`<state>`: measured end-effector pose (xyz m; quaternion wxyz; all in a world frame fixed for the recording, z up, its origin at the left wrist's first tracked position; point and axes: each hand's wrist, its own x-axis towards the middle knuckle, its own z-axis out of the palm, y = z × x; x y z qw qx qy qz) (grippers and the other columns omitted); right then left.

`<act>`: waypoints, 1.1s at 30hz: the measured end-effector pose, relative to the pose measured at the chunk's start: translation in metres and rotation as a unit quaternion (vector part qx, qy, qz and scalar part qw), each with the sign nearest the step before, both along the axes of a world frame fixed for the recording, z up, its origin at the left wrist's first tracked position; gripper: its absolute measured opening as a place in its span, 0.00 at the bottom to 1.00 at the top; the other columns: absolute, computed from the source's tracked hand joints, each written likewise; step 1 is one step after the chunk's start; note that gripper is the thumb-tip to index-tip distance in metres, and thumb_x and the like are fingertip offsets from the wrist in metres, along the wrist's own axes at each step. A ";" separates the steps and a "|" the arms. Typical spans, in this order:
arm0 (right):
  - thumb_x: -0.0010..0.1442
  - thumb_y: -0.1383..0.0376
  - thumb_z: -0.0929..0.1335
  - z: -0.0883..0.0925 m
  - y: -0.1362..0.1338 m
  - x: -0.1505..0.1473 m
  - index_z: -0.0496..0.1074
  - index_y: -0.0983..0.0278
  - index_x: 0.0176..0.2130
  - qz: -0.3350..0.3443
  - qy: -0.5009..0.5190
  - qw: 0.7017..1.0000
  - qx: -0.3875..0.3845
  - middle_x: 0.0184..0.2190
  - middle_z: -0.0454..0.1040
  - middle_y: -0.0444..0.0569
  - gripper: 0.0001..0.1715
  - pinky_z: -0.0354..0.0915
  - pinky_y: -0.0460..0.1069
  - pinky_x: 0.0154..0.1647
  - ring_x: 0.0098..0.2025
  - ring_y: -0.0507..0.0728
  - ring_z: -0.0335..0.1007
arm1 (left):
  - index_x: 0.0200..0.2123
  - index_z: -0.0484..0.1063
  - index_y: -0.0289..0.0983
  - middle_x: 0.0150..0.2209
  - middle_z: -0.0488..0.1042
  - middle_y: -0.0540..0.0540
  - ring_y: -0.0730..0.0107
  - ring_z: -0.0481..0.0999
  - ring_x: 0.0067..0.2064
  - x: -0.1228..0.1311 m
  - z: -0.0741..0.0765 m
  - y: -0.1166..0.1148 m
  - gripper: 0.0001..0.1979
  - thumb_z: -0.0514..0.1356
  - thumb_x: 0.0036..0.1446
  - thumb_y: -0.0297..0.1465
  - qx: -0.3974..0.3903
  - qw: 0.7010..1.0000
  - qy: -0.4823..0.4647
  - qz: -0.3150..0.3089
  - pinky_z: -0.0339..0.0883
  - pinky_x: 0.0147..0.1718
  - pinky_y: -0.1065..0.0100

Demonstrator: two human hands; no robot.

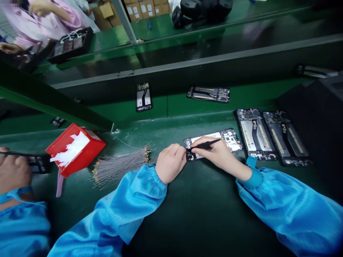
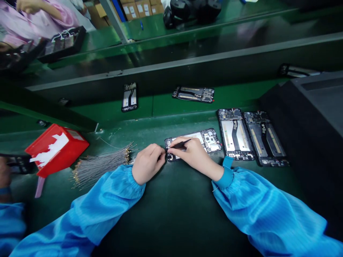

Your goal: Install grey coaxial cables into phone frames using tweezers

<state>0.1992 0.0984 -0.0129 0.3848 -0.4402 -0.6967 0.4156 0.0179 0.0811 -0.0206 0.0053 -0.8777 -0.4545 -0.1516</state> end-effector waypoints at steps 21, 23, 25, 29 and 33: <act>0.58 0.66 0.64 0.002 -0.011 -0.002 0.70 0.64 0.34 0.069 -0.092 0.983 0.141 0.31 0.73 0.49 0.05 0.66 0.49 0.35 0.34 0.54 0.69 | 0.28 0.65 0.36 0.27 0.66 0.48 0.70 0.65 0.30 0.000 0.002 -0.002 0.08 0.49 0.56 0.26 -0.023 1.000 0.000 -0.015 0.60 0.29 0.70; 0.60 0.67 0.62 0.003 -0.013 -0.003 0.69 0.65 0.34 0.080 -0.125 0.975 0.167 0.32 0.73 0.51 0.07 0.66 0.50 0.35 0.35 0.55 0.68 | 0.28 0.64 0.36 0.27 0.66 0.48 0.70 0.65 0.30 0.000 0.003 -0.002 0.07 0.49 0.56 0.27 -0.038 0.999 -0.002 -0.010 0.60 0.29 0.70; 0.60 0.67 0.60 0.004 -0.015 -0.005 0.69 0.65 0.34 0.087 -0.150 0.967 0.184 0.32 0.73 0.52 0.09 0.65 0.51 0.36 0.36 0.55 0.68 | 0.28 0.64 0.37 0.27 0.66 0.49 0.71 0.65 0.30 0.001 0.005 -0.002 0.07 0.49 0.56 0.27 -0.052 0.999 -0.004 -0.004 0.60 0.29 0.71; 0.61 0.67 0.60 0.003 -0.018 -0.008 0.68 0.64 0.34 0.096 -0.153 0.964 0.193 0.32 0.72 0.51 0.09 0.65 0.51 0.37 0.36 0.55 0.68 | 0.29 0.65 0.37 0.28 0.67 0.50 0.72 0.67 0.30 -0.004 0.008 0.003 0.05 0.51 0.56 0.28 -0.110 0.994 -0.024 -0.002 0.61 0.29 0.72; 0.60 0.66 0.62 0.003 -0.015 0.010 0.66 0.62 0.34 0.027 -0.089 0.982 0.167 0.32 0.70 0.48 0.04 0.65 0.49 0.36 0.36 0.54 0.67 | 0.32 0.66 0.38 0.30 0.67 0.50 0.75 0.69 0.30 -0.017 0.017 0.009 0.05 0.51 0.58 0.28 -0.191 0.981 -0.013 -0.034 0.62 0.30 0.74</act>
